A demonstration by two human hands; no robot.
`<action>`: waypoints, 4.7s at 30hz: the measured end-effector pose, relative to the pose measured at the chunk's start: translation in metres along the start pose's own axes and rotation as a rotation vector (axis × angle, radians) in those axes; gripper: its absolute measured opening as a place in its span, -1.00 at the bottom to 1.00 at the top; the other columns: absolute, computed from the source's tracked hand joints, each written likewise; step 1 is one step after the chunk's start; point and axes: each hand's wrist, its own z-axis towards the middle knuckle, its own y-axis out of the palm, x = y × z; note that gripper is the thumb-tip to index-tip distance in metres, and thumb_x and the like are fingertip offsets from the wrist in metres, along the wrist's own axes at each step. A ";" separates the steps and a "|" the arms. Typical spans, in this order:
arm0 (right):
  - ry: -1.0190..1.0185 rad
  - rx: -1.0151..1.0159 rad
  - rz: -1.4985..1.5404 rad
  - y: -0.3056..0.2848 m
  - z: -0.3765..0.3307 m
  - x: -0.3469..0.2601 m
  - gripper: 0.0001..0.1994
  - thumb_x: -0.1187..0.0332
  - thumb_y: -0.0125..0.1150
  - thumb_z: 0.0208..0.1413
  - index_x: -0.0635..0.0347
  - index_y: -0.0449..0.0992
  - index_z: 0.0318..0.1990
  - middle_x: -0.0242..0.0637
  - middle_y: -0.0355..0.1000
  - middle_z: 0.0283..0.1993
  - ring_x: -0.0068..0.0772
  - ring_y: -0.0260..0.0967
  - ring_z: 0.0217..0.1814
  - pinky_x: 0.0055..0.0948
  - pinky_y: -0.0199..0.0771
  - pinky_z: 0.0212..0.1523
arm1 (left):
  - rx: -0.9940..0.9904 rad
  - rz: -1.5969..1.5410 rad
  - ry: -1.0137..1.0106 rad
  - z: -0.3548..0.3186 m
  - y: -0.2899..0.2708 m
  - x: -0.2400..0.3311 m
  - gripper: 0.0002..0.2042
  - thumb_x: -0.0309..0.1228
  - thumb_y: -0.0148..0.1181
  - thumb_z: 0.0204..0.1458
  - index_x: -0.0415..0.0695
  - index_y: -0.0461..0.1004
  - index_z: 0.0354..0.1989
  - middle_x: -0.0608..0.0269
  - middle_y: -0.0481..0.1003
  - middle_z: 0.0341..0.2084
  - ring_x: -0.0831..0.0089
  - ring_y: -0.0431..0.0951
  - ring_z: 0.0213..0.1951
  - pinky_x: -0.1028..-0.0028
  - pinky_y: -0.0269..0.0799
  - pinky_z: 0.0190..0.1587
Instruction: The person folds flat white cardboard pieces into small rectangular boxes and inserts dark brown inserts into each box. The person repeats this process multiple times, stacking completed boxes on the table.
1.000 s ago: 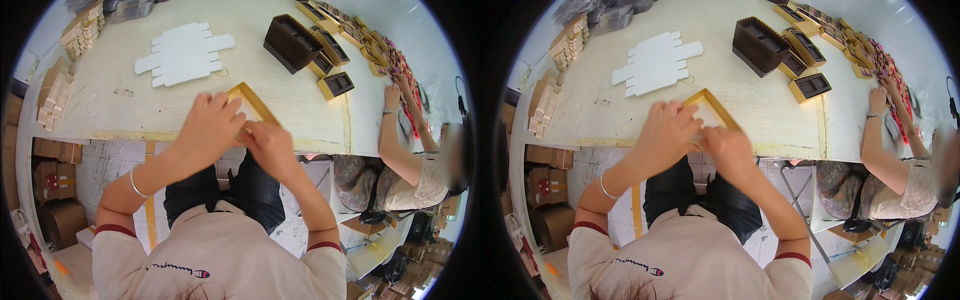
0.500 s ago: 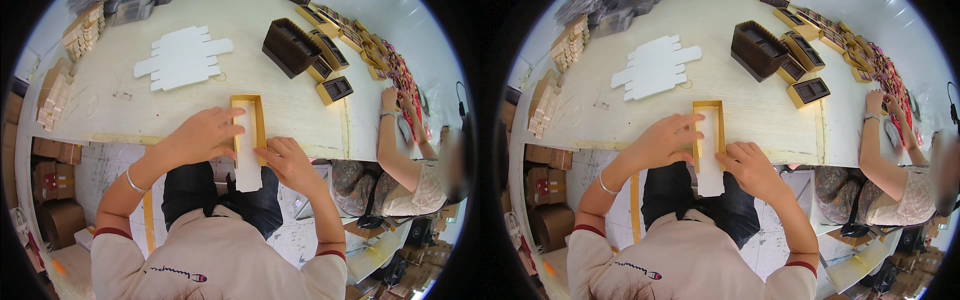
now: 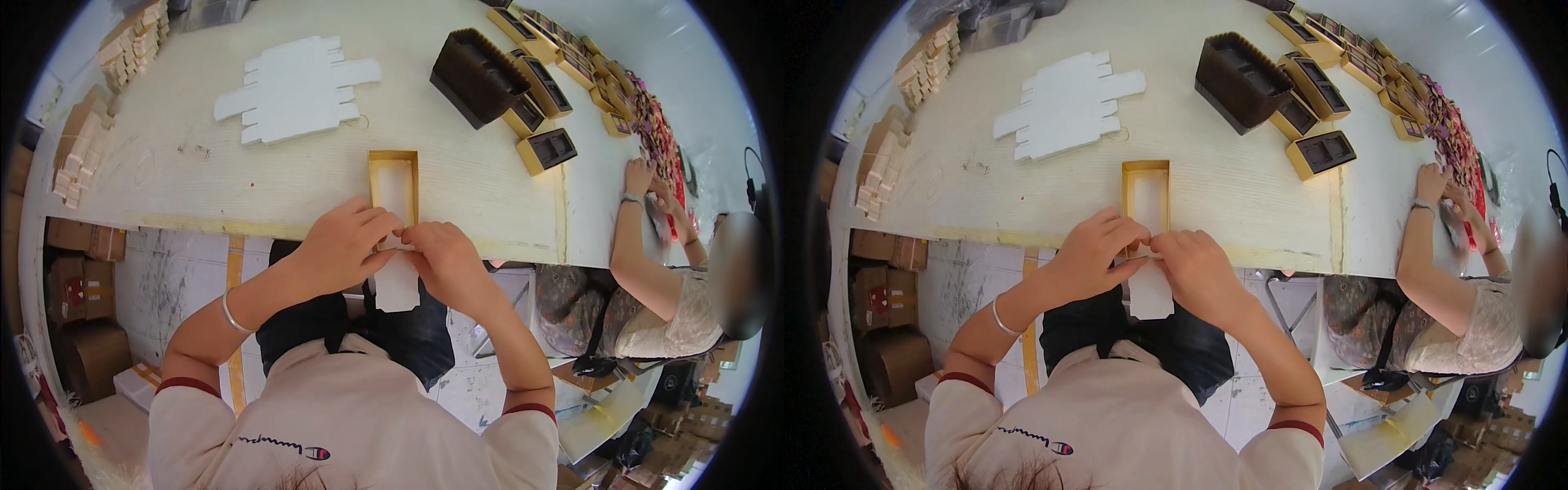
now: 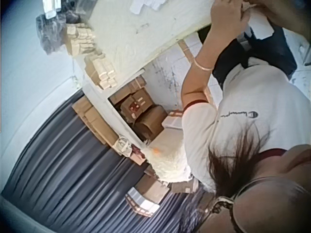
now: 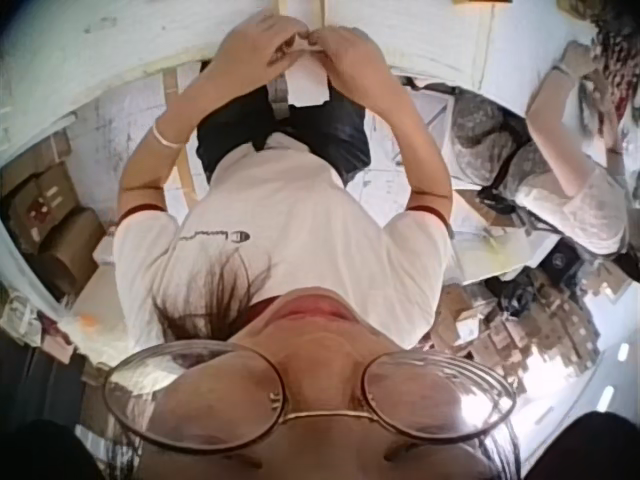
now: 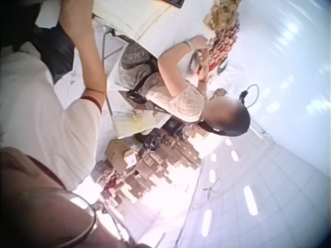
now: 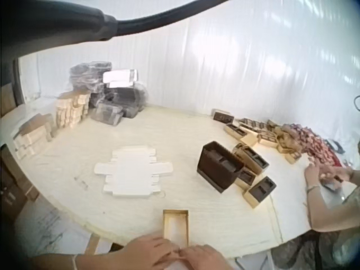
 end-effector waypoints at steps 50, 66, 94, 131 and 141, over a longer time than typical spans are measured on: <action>0.152 -0.156 -0.211 0.002 0.008 -0.003 -0.91 0.50 0.19 -0.14 0.23 0.39 -0.45 -0.24 0.30 -0.39 -0.18 0.39 -0.27 -0.26 0.36 -0.35 | -0.018 0.199 -0.028 0.001 0.008 -0.002 -0.86 -0.51 0.27 -0.11 -0.21 0.49 -0.36 0.20 0.45 -0.46 0.18 0.47 -0.45 0.34 0.40 -0.45; -0.147 0.237 -0.115 -0.078 0.074 0.051 -0.68 0.66 0.11 -0.21 0.23 0.54 -0.21 -0.15 0.43 -0.04 -0.09 0.31 0.06 -0.20 0.28 0.00 | -0.171 0.468 0.085 0.052 -0.047 -0.034 -0.32 -0.32 0.45 -0.29 -0.06 0.33 0.11 0.08 0.24 0.12 0.04 0.21 0.15 0.10 0.04 0.26; -0.207 0.469 -1.267 -0.110 0.121 0.092 -0.93 0.41 0.14 -0.15 0.04 0.39 -0.47 -0.42 0.30 -0.45 -0.41 0.26 -0.28 -0.42 0.19 -0.29 | 0.175 0.060 -0.124 0.028 -0.007 -0.039 -0.28 -0.26 0.36 -0.12 -0.10 0.20 0.25 0.04 0.39 0.04 0.13 0.40 0.07 0.25 0.29 0.15; 0.467 0.076 0.174 -0.011 0.003 -0.003 -0.48 0.50 0.36 -0.12 0.25 0.42 0.09 -0.16 0.35 -0.31 -0.18 0.35 -0.35 -0.35 0.40 -0.31 | -0.093 0.099 0.035 0.030 -0.024 -0.033 -0.19 -0.09 0.40 -0.22 -0.07 0.23 0.27 0.00 0.04 0.31 -0.15 -0.01 0.32 0.06 0.03 0.30; 0.231 -0.149 0.255 -0.030 0.019 0.006 -0.52 0.59 0.21 -0.07 0.22 0.41 0.10 -0.16 0.35 -0.45 -0.13 0.34 -0.43 -0.29 0.36 -0.37 | -0.175 0.257 0.165 0.037 -0.033 -0.035 -0.30 -0.07 0.36 -0.19 0.13 0.31 0.23 -0.03 0.10 0.29 -0.22 0.08 0.25 0.01 0.19 0.21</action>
